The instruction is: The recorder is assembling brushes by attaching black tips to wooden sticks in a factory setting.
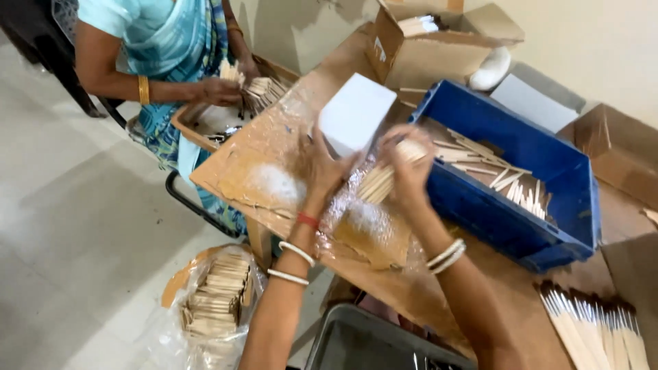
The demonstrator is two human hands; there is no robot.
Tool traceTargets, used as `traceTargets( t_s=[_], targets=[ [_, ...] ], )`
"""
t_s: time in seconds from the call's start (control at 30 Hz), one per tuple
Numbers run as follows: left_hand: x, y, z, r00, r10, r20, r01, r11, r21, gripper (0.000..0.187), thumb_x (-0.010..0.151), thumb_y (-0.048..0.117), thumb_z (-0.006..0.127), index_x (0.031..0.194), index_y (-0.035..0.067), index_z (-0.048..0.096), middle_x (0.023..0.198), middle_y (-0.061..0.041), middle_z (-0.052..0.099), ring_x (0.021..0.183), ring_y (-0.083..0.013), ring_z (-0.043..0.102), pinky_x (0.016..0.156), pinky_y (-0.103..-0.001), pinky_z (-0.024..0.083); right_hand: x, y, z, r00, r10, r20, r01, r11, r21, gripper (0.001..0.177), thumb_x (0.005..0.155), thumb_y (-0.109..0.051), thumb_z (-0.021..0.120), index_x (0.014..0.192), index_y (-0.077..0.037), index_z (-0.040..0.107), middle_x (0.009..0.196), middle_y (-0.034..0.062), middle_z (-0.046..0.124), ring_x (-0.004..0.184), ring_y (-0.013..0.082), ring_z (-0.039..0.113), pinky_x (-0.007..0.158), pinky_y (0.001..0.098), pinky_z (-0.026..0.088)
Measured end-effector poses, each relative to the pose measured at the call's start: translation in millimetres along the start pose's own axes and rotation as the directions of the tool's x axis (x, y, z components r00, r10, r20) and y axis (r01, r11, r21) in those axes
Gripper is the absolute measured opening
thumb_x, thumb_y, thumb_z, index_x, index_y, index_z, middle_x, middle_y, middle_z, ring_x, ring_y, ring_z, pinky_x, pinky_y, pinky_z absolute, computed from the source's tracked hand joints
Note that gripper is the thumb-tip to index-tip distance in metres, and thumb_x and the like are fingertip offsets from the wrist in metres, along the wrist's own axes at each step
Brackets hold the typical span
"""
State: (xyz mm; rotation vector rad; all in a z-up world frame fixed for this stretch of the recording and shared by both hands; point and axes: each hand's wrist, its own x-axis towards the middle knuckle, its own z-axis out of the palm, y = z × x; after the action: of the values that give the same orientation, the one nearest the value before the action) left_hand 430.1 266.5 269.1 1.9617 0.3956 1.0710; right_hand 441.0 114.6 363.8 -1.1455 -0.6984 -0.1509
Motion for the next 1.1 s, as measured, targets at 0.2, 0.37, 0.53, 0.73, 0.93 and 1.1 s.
traceTargets(
  t_s=[0.2,0.37,0.53,0.73,0.93,1.1],
  targets=[
    [-4,29,-38,0.905,0.048,-0.422,-0.155,0.963,-0.222,0.068,0.091,0.025,0.073,0.15,0.006,0.045,0.153,-0.019,0.048,0.148,-0.0374,0.04,0.126,-0.055,0.03,-53,30,-29,0.964,-0.013,0.266,0.054,0.988,-0.148,0.01,0.088,0.004,0.066,0.096,-0.002,0.063,0.083,0.0051,0.07,0.064,0.0089,0.064,0.053,0.0224,0.052],
    [-35,44,-53,0.9,0.094,-0.426,-0.246,0.916,-0.316,0.04,0.094,0.015,0.071,0.129,0.002,0.058,0.132,-0.015,0.06,0.13,-0.032,0.053,0.115,-0.048,0.042,-40,37,-16,0.993,-0.087,0.075,0.099,0.98,-0.174,0.011,0.095,0.005,0.069,0.093,-0.003,0.062,0.087,0.0017,0.063,0.071,0.0059,0.059,0.061,0.0208,0.048],
    [-133,50,-115,0.979,-0.01,-0.202,-0.116,0.791,-0.6,0.016,0.101,0.011,0.066,0.109,-0.002,0.066,0.106,-0.009,0.068,0.1,-0.0205,0.067,0.096,-0.035,0.057,-126,-43,-38,0.974,0.161,0.157,-0.112,0.954,-0.279,0.009,0.087,0.003,0.068,0.09,-0.004,0.064,0.08,0.0006,0.066,0.067,0.0071,0.061,0.059,0.021,0.049],
    [-326,58,-166,0.276,-0.024,0.961,0.96,0.05,-0.274,0.043,0.096,0.026,0.054,0.128,0.0,0.066,0.107,-0.009,0.073,0.098,-0.0164,0.07,0.089,-0.035,0.061,-275,-139,-61,0.221,-0.345,0.912,0.917,0.392,-0.073,0.015,0.091,-0.005,0.074,0.104,-0.013,0.074,0.084,-0.003,0.06,0.081,0.0137,0.065,0.08,0.0325,0.059],
    [-506,-6,-157,0.306,0.311,0.9,0.824,0.388,-0.414,0.049,0.111,0.033,0.061,0.148,0.004,0.045,0.142,-0.01,0.055,0.133,-0.0208,0.054,0.114,-0.038,0.046,-431,-109,-102,0.233,-0.121,0.965,0.811,0.572,-0.124,0.006,0.09,-0.019,0.071,0.092,-0.021,0.066,0.096,-0.0007,0.06,0.104,0.0186,0.063,0.117,0.0465,0.047],
    [-558,-52,-132,-0.368,-0.067,0.927,0.894,-0.299,0.333,0.036,0.105,0.032,0.051,0.127,0.007,0.064,0.117,-0.01,0.07,0.103,-0.0184,0.07,0.084,-0.033,0.061,-491,-89,-133,0.363,0.109,0.925,0.69,0.635,-0.346,0.017,0.092,-0.025,0.069,0.108,-0.019,0.068,0.116,-0.0028,0.062,0.123,0.0157,0.059,0.126,0.0507,0.036]
  ],
)
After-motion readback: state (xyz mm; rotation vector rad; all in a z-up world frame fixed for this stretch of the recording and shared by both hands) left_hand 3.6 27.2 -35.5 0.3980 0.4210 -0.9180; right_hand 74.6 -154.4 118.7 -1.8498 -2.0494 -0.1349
